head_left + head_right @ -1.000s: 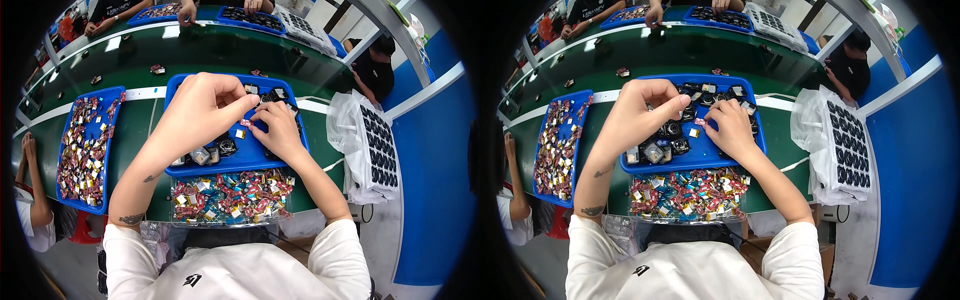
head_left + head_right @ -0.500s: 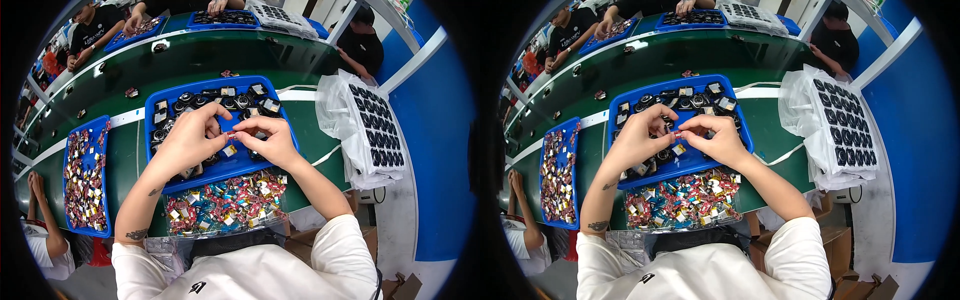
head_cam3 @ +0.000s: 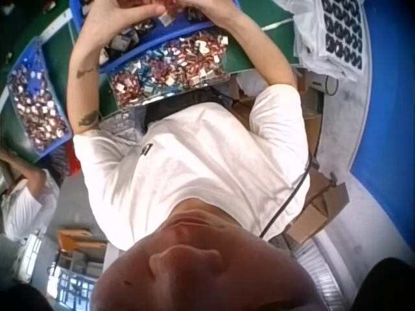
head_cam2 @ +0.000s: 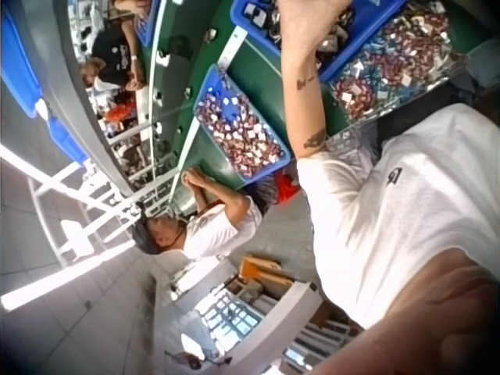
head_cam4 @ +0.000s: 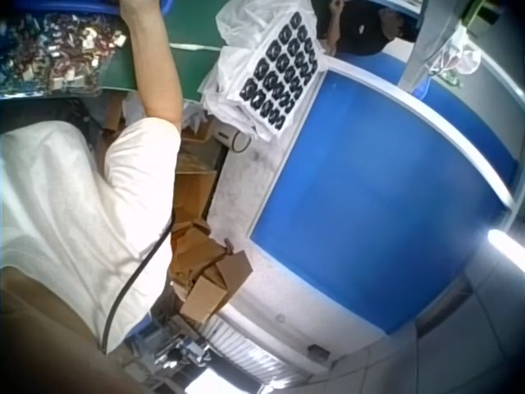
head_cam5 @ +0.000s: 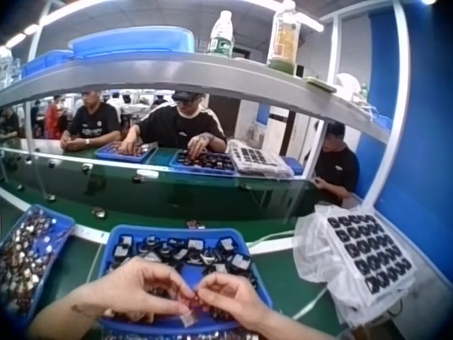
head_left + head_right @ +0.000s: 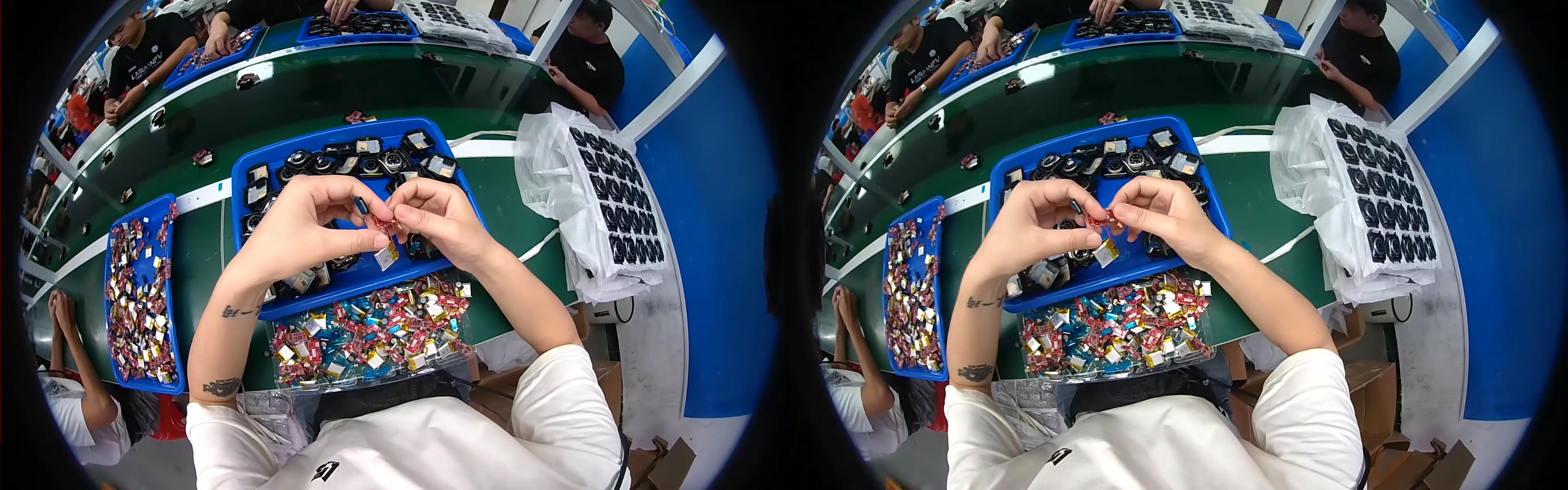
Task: The person is sorting and assembling small electronic components (possibly camera modules or sensors) from bins on a production line.
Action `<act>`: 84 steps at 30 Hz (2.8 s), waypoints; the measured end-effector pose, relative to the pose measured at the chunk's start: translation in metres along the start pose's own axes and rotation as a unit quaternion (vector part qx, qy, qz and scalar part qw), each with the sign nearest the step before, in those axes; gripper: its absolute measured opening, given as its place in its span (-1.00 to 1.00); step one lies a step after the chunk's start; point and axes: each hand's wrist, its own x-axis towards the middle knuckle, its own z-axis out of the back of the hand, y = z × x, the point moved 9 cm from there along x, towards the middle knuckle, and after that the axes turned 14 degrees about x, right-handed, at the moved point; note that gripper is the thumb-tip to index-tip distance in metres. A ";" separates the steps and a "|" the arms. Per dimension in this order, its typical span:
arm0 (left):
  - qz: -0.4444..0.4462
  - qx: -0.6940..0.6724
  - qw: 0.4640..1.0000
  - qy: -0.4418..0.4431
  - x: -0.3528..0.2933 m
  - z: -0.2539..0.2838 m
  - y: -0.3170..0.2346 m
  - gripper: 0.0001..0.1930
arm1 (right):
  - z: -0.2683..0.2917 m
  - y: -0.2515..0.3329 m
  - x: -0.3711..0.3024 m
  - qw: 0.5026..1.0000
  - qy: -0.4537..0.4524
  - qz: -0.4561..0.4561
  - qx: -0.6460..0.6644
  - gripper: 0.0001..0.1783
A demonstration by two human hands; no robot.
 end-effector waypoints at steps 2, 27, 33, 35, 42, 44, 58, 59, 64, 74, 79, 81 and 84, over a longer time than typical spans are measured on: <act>0.034 -0.004 0.999 -0.027 0.000 0.003 0.006 -0.78 | -0.004 0.009 0.000 0.997 -0.029 0.055 -0.036 -0.76; 0.092 0.070 0.992 -0.057 0.001 0.008 0.026 -0.85 | 0.007 0.006 -0.006 0.994 -0.098 0.054 0.004 -0.85; 0.098 0.013 0.994 -0.045 0.003 0.007 0.031 -0.84 | -0.002 0.005 -0.006 0.996 -0.040 0.085 0.000 -0.82; 0.100 0.005 0.994 -0.038 0.004 0.005 0.034 -0.83 | -0.002 0.002 -0.005 0.996 -0.034 0.079 -0.002 -0.83; 0.049 0.029 0.997 -0.054 0.000 0.024 0.015 -0.86 | -0.014 0.015 -0.005 0.948 -0.033 0.136 -0.287 -0.89; 0.010 -0.001 0.995 -0.099 -0.008 0.045 0.001 -0.88 | -0.028 0.020 -0.005 0.917 -0.009 0.158 -0.365 -0.83; -0.065 -0.038 0.974 -0.212 -0.038 0.102 -0.028 -0.84 | -0.104 -0.021 0.108 0.768 0.202 0.190 -0.578 -0.46; -0.067 -0.037 0.974 -0.213 -0.038 0.102 -0.029 -0.84 | -0.099 -0.031 0.121 0.792 0.186 0.146 -0.563 -0.40; -0.076 -0.040 0.976 -0.202 -0.039 0.100 -0.028 -0.85 | -0.101 -0.042 0.114 0.755 0.248 0.103 -0.599 -0.46; -0.083 -0.003 0.978 -0.191 -0.035 0.087 -0.035 -0.85 | -0.077 -0.013 0.038 0.766 0.204 0.110 -0.600 -0.63; -0.059 0.012 0.980 -0.187 -0.031 0.081 -0.029 -0.86 | -0.073 0.005 0.021 0.776 0.158 0.170 -0.587 -0.67; -0.056 0.013 0.981 -0.186 -0.028 0.078 -0.030 -0.87 | -0.065 0.015 0.020 0.801 0.109 0.216 -0.547 -0.74; -0.053 0.009 0.981 -0.188 -0.029 0.078 -0.031 -0.87 | -0.044 0.020 0.032 0.871 0.005 0.130 -0.474 -0.77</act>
